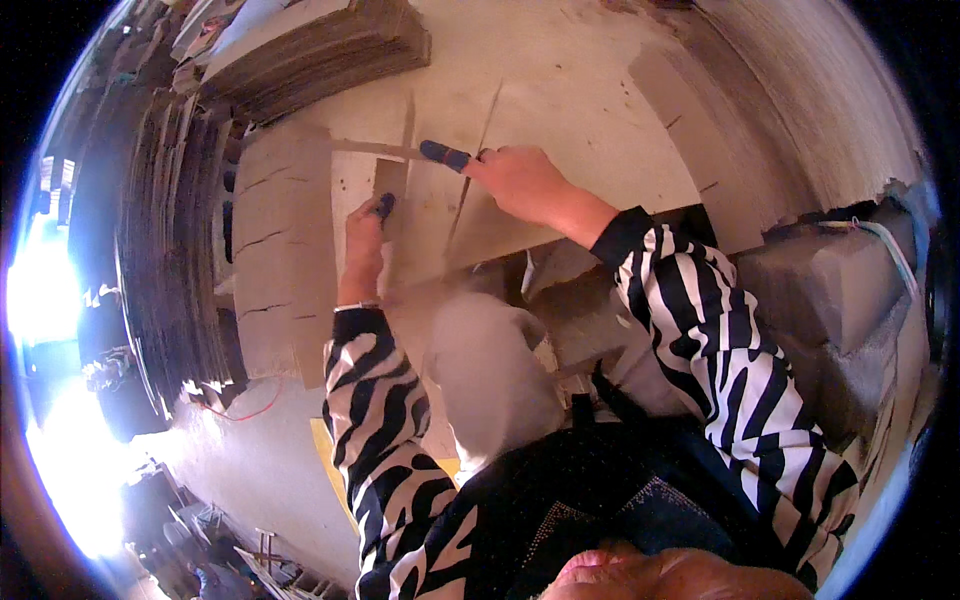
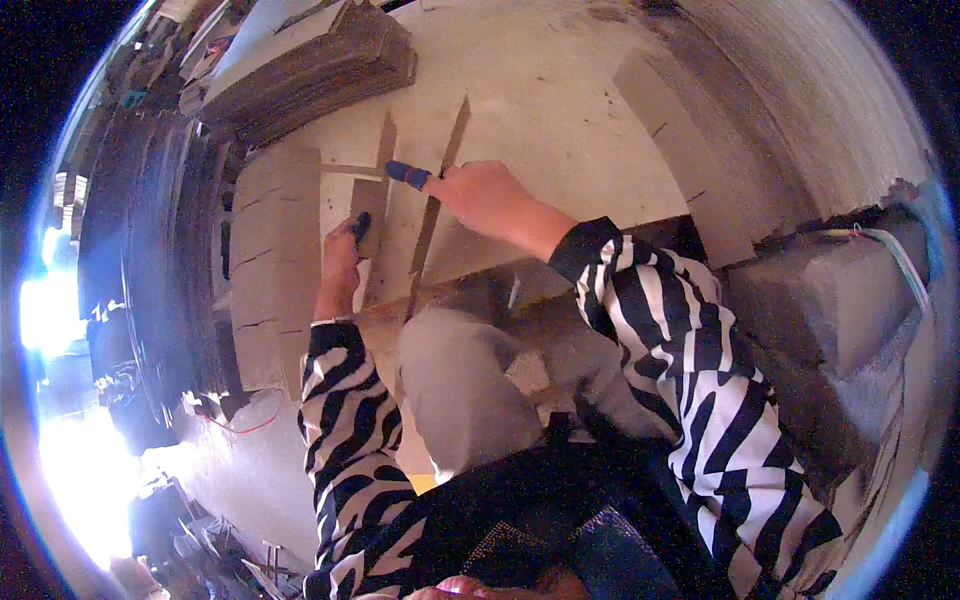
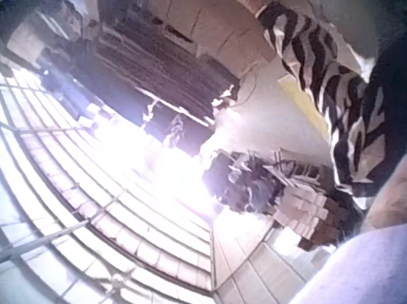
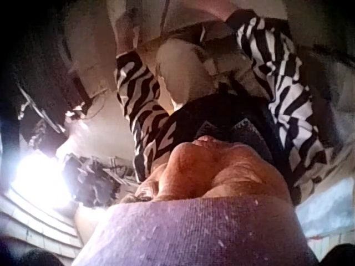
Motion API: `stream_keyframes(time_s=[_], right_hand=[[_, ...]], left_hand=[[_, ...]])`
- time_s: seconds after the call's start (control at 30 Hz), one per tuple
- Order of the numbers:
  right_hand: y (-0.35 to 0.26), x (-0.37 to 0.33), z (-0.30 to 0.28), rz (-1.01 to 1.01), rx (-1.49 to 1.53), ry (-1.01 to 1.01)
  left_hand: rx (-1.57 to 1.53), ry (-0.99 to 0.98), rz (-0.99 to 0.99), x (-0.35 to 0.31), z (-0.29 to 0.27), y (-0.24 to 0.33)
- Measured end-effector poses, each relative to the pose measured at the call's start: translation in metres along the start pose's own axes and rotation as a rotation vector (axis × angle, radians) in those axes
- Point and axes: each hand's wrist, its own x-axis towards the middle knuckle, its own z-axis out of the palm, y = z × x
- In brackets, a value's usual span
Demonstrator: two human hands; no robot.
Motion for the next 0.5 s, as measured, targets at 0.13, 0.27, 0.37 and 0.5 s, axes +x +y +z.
stream_keyframes(time_s=[0.13,0.27,0.37,0.5], right_hand=[[0.002,-0.004,-0.003,0.114,-0.016,-0.046],[0.01,-0.009,-0.004,0.119,-0.08,-0.149],[0.009,-0.001,0.002,0.149,-0.001,-0.242],[0.056,-0.008,-0.014,0.289,-0.051,-0.243]], left_hand=[[-0.083,-0.035,-0.059,-0.001,0.008,0.004],[0.069,-0.215,0.102,-0.007,0.015,0.031],[0.142,-0.24,0.163,-0.003,-0.008,0.01],[0.209,-0.225,0.137,-0.057,0.006,0.08]])
